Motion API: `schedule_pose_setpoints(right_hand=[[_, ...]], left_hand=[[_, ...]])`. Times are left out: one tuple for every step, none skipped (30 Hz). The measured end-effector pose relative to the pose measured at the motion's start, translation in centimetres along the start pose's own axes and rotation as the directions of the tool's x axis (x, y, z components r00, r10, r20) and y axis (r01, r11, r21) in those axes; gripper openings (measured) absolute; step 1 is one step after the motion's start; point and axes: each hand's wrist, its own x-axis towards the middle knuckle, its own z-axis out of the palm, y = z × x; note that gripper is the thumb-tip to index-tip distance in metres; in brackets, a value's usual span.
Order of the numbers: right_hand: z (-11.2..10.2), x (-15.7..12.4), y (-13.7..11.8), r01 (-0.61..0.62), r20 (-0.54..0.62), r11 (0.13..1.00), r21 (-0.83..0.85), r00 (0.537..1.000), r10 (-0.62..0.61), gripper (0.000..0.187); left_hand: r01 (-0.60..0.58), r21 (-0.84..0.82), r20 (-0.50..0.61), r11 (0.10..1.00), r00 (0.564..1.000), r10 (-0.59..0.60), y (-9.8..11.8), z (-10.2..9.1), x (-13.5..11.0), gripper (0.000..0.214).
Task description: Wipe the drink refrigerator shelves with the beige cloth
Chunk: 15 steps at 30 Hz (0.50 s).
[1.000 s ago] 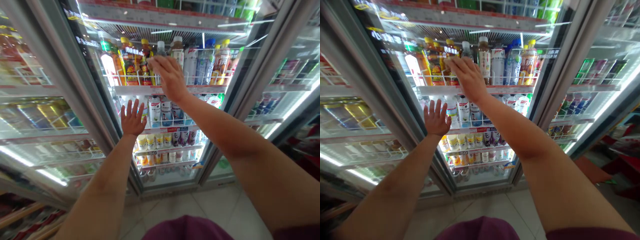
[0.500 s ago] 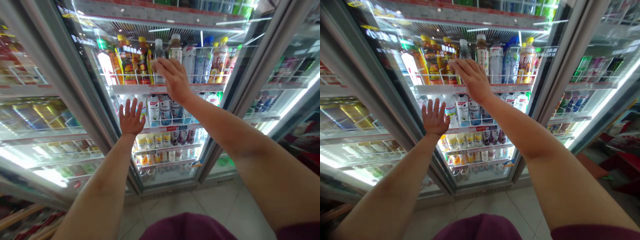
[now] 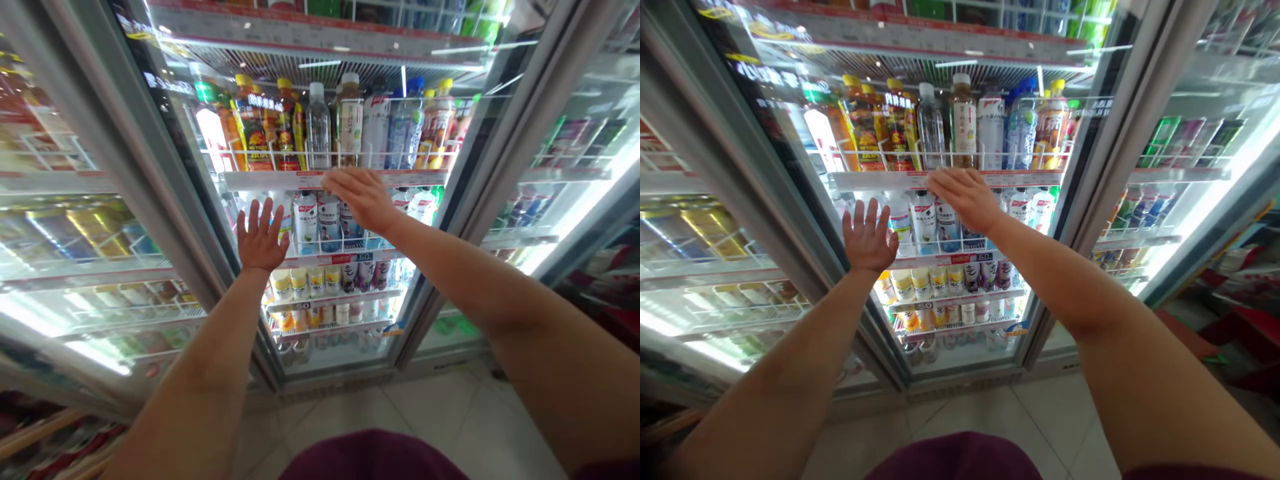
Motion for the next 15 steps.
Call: schedule_pose_setpoints(right_hand=[[-0.1, -0.6, -0.1, 0.073, 0.064, 0.997, 0.017, 0.995, -0.074, 0.044], [-0.3, -1.0, 0.1, 0.125, 0.111, 0.992, 0.035, 0.986, -0.128, 0.043], [-0.6, -1.1, 0.5, 0.143, 0.134, 0.989, 0.045, 0.980, -0.148, 0.043], [-0.9, -1.0, 1.2, 0.127, 0.125, 0.991, 0.044, 0.983, -0.131, 0.043], [-1.3, -0.8, 2.1, 0.080, 0.086, 0.996, 0.034, 0.993, -0.082, 0.043], [-1.6, -0.7, 2.9, 0.010, 0.028, 1.000, 0.020, 1.000, -0.011, 0.044], [-1.8, -0.6, 3.6, -0.070, -0.035, 0.997, 0.010, 0.997, 0.071, 0.044], [-1.9, -0.8, 4.1, -0.147, -0.087, 0.989, 0.007, 0.985, 0.147, 0.045], [-1.9, -1.1, 4.3, -0.207, -0.121, 0.978, 0.010, 0.971, 0.206, 0.046], [-1.9, -1.6, 4.2, -0.240, -0.124, 0.971, 0.013, 0.963, 0.240, 0.046], [-1.9, -2.1, 4.0, -0.245, -0.097, 0.969, 0.013, 0.965, 0.245, 0.046], [-1.9, -2.6, 3.7, -0.225, -0.053, 0.974, 0.010, 0.973, 0.225, 0.045], [-2.0, -2.9, 3.5, -0.185, 0.000, 0.983, 0.007, 0.983, 0.185, 0.044], [-2.3, -3.0, 3.5, -0.139, 0.055, 0.990, 0.006, 0.989, 0.139, 0.043], [-2.6, -2.9, 3.8, -0.104, 0.098, 0.995, 0.007, 0.990, 0.103, 0.042]], left_hand=[[-0.009, 0.005, -0.003, 1.000, 1.000, 0.009, -0.1, 0.1, 0.0, 0.058], [-0.014, 0.005, -0.004, 1.000, 1.000, 0.014, -0.2, 0.1, -0.1, 0.058], [-0.016, -0.002, -0.003, 1.000, 1.000, 0.016, -0.3, 0.2, -0.2, 0.058], [-0.014, -0.014, 0.002, 1.000, 1.000, 0.014, -0.4, 0.3, -0.2, 0.059], [-0.010, -0.023, 0.008, 1.000, 1.000, 0.010, -0.5, 0.4, -0.3, 0.060], [-0.007, -0.027, 0.014, 1.000, 1.000, 0.008, -0.6, 0.4, -0.3, 0.060], [-0.010, -0.025, 0.016, 1.000, 1.000, 0.011, -0.6, 0.4, -0.3, 0.060], [-0.015, -0.017, 0.015, 1.000, 1.000, 0.015, -0.6, 0.4, -0.3, 0.060], [-0.017, -0.009, 0.014, 1.000, 1.000, 0.017, -0.6, 0.4, -0.3, 0.059], [-0.014, -0.005, 0.014, 1.000, 1.000, 0.014, -0.6, 0.4, -0.3, 0.059], [-0.008, -0.010, 0.017, 1.000, 1.000, 0.008, -0.5, 0.3, -0.3, 0.059], [0.002, -0.022, 0.020, 1.000, 1.000, -0.002, -0.5, 0.3, -0.2, 0.059], [0.011, -0.037, 0.024, 0.999, 1.000, -0.010, -0.5, 0.3, -0.2, 0.059], [0.014, -0.045, 0.025, 0.999, 1.000, -0.013, -0.5, 0.3, -0.2, 0.059], [0.008, -0.044, 0.022, 0.999, 1.000, -0.007, -0.5, 0.4, -0.2, 0.060]])
